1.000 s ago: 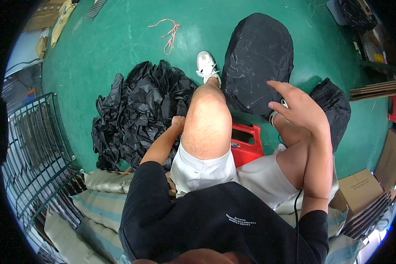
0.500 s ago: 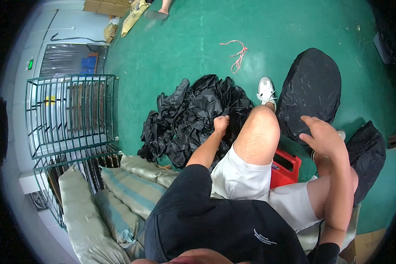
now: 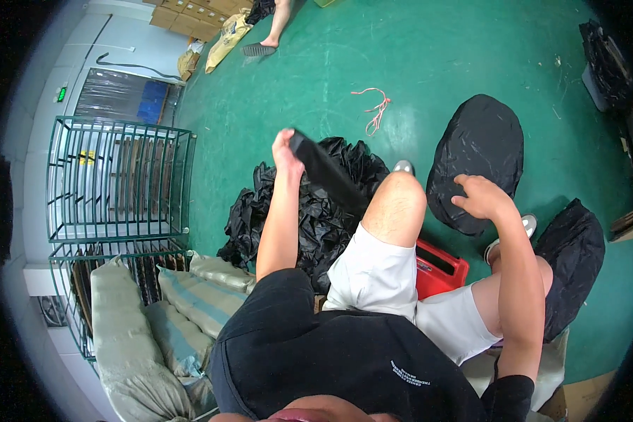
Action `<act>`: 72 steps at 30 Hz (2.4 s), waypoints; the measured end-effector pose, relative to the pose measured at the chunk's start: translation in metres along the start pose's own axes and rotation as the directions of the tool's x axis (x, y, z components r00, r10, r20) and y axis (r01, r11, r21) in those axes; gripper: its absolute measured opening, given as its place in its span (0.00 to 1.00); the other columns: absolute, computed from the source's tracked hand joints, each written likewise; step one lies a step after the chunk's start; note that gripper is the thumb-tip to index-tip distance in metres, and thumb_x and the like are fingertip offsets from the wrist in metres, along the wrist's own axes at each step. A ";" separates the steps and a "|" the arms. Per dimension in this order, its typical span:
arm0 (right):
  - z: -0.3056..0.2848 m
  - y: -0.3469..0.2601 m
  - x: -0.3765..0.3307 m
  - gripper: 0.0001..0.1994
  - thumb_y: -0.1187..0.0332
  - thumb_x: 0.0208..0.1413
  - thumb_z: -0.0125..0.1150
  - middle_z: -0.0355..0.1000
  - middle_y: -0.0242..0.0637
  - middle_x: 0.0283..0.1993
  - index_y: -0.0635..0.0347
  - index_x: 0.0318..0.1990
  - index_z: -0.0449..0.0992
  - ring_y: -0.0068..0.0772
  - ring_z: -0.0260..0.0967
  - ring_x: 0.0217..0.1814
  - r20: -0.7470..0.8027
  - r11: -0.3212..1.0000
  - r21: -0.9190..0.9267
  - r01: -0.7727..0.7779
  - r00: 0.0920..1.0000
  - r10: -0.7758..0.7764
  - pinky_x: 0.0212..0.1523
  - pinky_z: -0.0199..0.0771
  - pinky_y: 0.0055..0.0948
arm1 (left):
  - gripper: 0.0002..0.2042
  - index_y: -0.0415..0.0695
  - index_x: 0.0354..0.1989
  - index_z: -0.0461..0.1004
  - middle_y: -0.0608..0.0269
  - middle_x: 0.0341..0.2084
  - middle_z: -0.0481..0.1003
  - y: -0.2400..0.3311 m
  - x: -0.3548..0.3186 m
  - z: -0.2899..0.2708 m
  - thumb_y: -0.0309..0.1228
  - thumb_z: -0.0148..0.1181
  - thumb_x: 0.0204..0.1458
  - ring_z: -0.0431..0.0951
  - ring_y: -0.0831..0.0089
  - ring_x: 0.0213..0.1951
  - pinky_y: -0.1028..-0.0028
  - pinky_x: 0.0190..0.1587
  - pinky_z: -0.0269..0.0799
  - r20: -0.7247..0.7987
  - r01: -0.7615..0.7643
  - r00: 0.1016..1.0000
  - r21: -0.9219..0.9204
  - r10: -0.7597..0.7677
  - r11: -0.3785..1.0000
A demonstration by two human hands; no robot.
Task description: The recorder is inspecting and organizing black fabric bags or covers in a warehouse setting.
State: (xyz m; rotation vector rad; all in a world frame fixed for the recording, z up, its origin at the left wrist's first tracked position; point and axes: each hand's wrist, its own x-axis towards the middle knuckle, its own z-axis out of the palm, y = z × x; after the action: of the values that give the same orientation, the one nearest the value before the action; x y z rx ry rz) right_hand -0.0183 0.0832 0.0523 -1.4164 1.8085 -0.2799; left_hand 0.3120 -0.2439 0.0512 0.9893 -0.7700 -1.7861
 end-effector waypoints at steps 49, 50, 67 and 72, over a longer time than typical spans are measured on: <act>-0.061 0.011 0.035 0.27 0.63 0.59 0.44 0.61 0.49 0.66 0.71 0.62 0.62 0.49 0.57 0.69 -0.476 -0.746 0.584 0.321 0.879 0.006 0.71 0.46 0.51 | 0.37 0.40 0.61 0.63 0.46 0.61 0.64 -0.190 -0.071 0.274 0.61 0.38 0.56 0.64 0.51 0.61 0.54 0.64 0.58 0.594 0.755 0.580 -0.135 -0.558 0.641; -0.060 0.008 0.033 0.27 0.64 0.57 0.46 0.61 0.48 0.66 0.70 0.62 0.62 0.49 0.57 0.69 -0.472 -0.728 0.617 0.298 0.881 -0.040 0.71 0.46 0.50 | 0.36 0.41 0.59 0.66 0.44 0.59 0.65 -0.187 -0.056 0.270 0.61 0.37 0.56 0.65 0.52 0.60 0.52 0.64 0.58 0.648 0.776 0.557 -0.184 -0.519 0.603; -0.062 0.045 0.034 0.32 0.66 0.51 0.55 0.63 0.45 0.64 0.57 0.66 0.58 0.42 0.61 0.65 -0.453 -0.050 0.884 0.465 0.877 0.162 0.63 0.61 0.38 | 0.18 0.29 0.45 0.73 0.48 0.42 0.78 -0.167 0.030 0.232 0.24 0.47 0.46 0.78 0.54 0.43 0.58 0.51 0.73 0.868 0.751 0.363 -0.057 -0.339 0.658; -0.050 0.034 0.047 0.41 0.57 0.51 0.63 0.57 0.44 0.67 0.58 0.70 0.50 0.38 0.56 0.67 -0.459 0.227 0.887 0.403 0.825 0.328 0.65 0.54 0.38 | 0.18 0.31 0.44 0.74 0.48 0.42 0.78 -0.172 -0.003 0.245 0.26 0.49 0.44 0.79 0.56 0.43 0.60 0.52 0.74 0.754 0.685 0.458 0.038 -0.470 0.728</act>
State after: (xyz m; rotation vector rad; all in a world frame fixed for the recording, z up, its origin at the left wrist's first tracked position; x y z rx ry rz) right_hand -0.0797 0.0384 0.0426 -0.3573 1.3863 -1.7493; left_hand 0.0265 -0.1555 0.0275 0.2965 -0.6232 -2.9157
